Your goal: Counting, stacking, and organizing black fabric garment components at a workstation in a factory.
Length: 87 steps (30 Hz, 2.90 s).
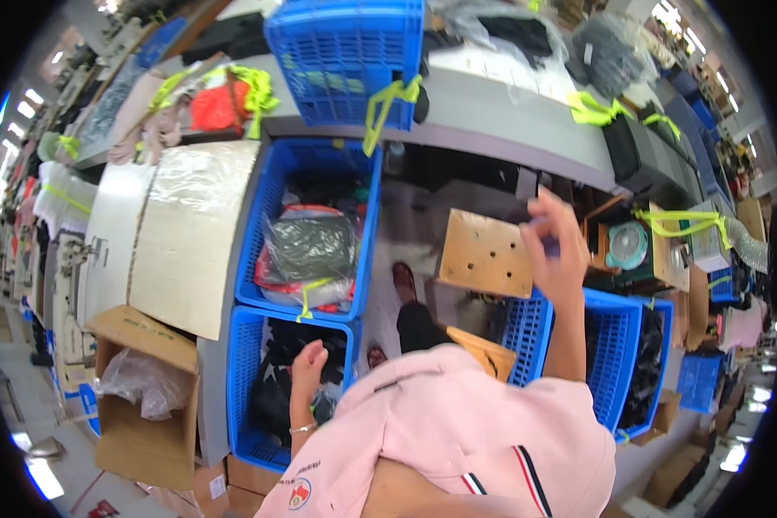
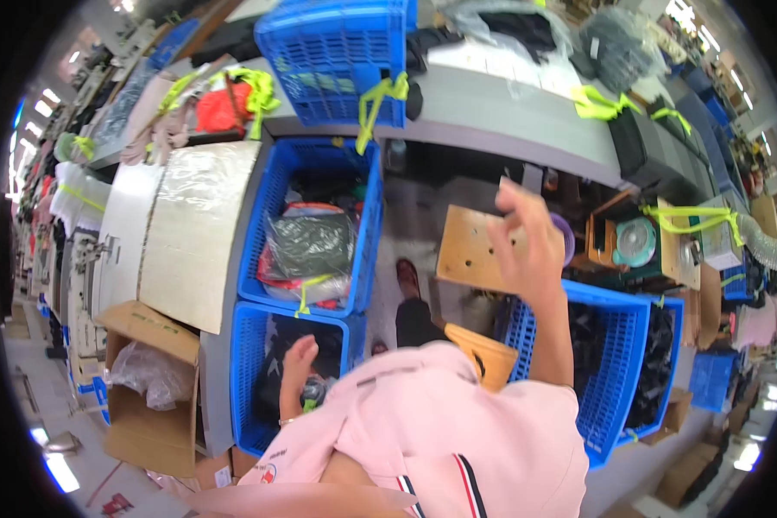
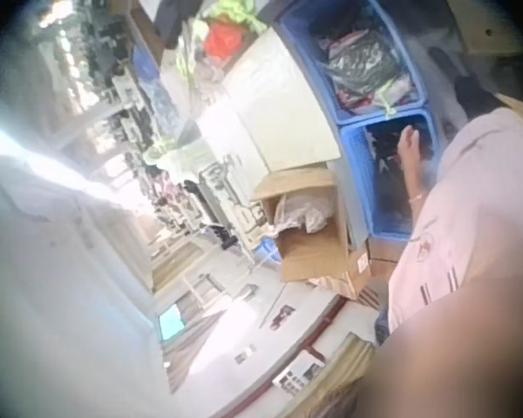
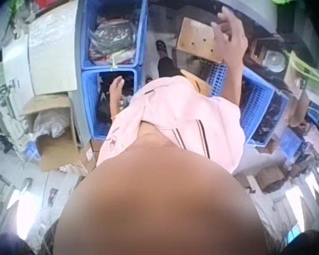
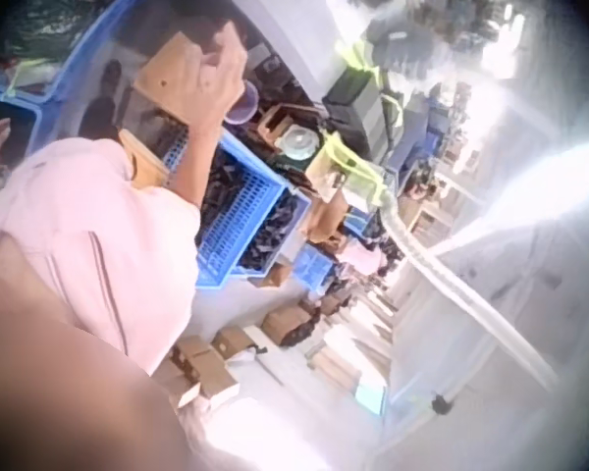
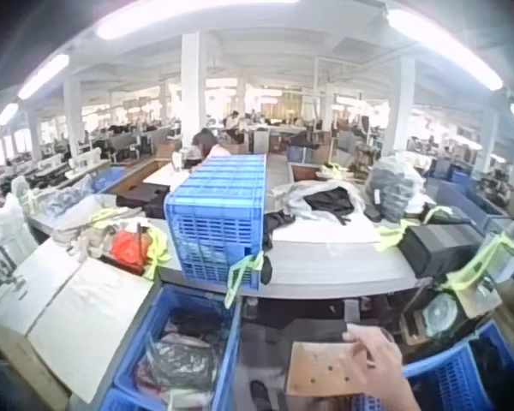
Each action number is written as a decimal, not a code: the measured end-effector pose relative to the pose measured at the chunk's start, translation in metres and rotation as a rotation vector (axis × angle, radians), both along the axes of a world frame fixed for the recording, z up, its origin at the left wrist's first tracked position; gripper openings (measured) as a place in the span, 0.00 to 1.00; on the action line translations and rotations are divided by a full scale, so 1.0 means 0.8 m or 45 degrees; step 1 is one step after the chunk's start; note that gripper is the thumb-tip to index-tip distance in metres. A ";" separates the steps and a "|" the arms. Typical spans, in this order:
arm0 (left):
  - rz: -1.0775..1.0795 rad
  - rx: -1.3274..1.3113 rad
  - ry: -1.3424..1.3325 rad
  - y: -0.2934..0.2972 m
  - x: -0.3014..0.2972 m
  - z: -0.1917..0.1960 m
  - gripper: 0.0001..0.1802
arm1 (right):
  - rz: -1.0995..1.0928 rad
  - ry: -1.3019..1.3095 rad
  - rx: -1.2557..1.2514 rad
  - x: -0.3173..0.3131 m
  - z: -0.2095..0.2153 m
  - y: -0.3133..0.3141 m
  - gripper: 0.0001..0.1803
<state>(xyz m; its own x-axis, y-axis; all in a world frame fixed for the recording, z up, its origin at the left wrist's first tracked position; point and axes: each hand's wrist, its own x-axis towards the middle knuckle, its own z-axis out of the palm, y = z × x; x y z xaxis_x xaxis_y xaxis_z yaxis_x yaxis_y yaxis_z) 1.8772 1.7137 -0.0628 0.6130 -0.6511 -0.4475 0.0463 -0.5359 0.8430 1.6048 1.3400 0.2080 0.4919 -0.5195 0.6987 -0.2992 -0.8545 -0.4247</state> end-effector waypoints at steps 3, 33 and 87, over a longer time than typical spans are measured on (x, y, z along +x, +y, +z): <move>0.065 -0.032 0.052 -0.056 0.032 -0.014 0.23 | -0.200 0.046 0.316 0.011 -0.016 -0.088 0.34; -0.452 -0.523 0.019 -0.595 0.122 0.118 0.41 | 0.169 0.179 0.122 0.370 -0.270 -0.490 0.60; -0.010 -0.122 0.475 -1.390 -0.026 0.002 0.39 | -1.146 0.209 0.315 -0.196 -0.368 -1.277 0.43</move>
<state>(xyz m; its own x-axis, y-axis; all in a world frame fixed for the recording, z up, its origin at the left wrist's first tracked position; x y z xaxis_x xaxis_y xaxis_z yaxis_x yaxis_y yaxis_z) 1.8563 0.6015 -0.0611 0.4143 -0.7046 -0.5761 0.3555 -0.4573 0.8151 1.4482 0.3188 -0.0867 -0.0836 -0.8756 0.4757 -0.8739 -0.1649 -0.4572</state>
